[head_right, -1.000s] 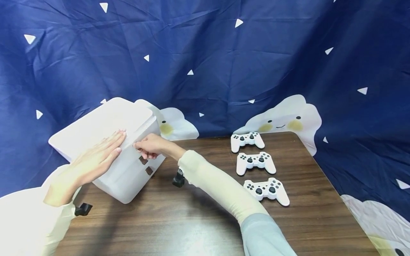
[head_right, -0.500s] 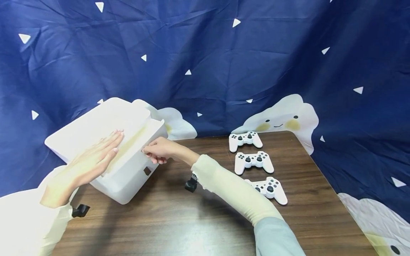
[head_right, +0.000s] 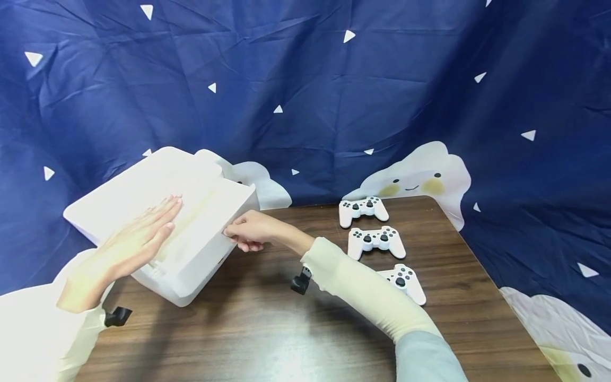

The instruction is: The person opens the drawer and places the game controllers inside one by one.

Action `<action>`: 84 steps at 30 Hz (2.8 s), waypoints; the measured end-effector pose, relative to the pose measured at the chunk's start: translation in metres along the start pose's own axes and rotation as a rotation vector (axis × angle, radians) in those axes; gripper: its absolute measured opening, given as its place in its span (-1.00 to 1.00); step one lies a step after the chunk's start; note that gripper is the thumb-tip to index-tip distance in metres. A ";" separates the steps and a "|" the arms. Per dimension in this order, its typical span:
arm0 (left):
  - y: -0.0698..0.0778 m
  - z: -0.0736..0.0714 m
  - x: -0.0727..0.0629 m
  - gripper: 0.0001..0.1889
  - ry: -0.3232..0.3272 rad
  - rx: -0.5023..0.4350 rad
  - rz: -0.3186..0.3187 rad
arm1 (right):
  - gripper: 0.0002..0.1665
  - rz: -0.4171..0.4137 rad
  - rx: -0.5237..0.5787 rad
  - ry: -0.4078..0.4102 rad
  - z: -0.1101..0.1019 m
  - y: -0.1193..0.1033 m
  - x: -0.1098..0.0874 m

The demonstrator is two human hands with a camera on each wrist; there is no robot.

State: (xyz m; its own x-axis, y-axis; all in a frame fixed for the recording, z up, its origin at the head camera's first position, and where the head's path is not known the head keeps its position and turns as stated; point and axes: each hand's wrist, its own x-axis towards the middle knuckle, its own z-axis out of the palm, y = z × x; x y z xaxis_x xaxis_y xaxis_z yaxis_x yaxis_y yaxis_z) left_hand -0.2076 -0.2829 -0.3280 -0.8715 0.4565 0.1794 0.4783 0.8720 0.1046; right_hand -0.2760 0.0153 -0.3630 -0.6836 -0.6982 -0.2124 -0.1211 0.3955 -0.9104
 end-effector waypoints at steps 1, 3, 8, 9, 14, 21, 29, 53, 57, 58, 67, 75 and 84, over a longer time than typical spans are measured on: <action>0.000 -0.001 0.000 -0.38 -0.004 0.003 -0.004 | -0.63 -0.002 0.002 -0.003 0.000 0.001 -0.002; 0.000 -0.001 0.000 -0.38 -0.011 0.006 -0.006 | -0.63 -0.005 -0.002 -0.009 -0.001 0.002 -0.006; -0.001 -0.001 -0.001 -0.38 -0.012 0.007 -0.002 | -0.63 0.000 -0.016 -0.003 -0.003 0.007 -0.015; 0.000 -0.001 -0.001 -0.38 -0.009 0.008 -0.003 | -0.63 0.002 -0.015 -0.001 -0.003 0.008 -0.016; -0.001 0.000 -0.002 -0.38 0.000 0.011 -0.003 | -0.62 0.026 0.039 -0.003 -0.001 0.015 -0.023; -0.001 0.001 -0.001 -0.39 0.010 0.013 0.007 | -0.59 0.024 0.042 0.012 -0.004 0.018 -0.032; -0.001 0.001 -0.001 -0.39 0.009 0.008 0.006 | -0.60 -0.001 0.077 0.079 -0.009 0.021 -0.037; 0.000 0.001 -0.002 -0.39 0.019 0.020 0.002 | -0.70 0.019 0.002 0.182 -0.069 0.065 -0.081; 0.000 0.001 -0.002 -0.39 0.019 0.014 -0.003 | -0.70 0.040 -0.018 0.198 -0.093 0.083 -0.105; 0.000 0.001 -0.002 -0.39 0.020 0.013 -0.003 | -0.71 0.042 -0.026 0.199 -0.098 0.087 -0.111; 0.000 0.001 -0.003 -0.39 0.028 0.023 -0.007 | -0.72 -0.051 -0.095 0.262 -0.132 0.138 -0.165; 0.001 0.000 -0.002 -0.38 0.009 0.018 -0.024 | -0.67 -0.110 -0.220 0.359 -0.145 0.176 -0.214; 0.002 -0.001 -0.002 -0.38 -0.001 0.017 -0.026 | -0.51 -0.157 -0.053 0.360 -0.147 0.230 -0.251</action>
State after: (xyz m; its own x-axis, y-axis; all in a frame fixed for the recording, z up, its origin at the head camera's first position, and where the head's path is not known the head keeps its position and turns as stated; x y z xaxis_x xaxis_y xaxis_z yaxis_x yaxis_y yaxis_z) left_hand -0.2047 -0.2822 -0.3277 -0.8838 0.4336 0.1758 0.4533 0.8865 0.0926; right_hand -0.2382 0.3693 -0.4665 -0.8613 -0.5026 0.0748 -0.2750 0.3373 -0.9003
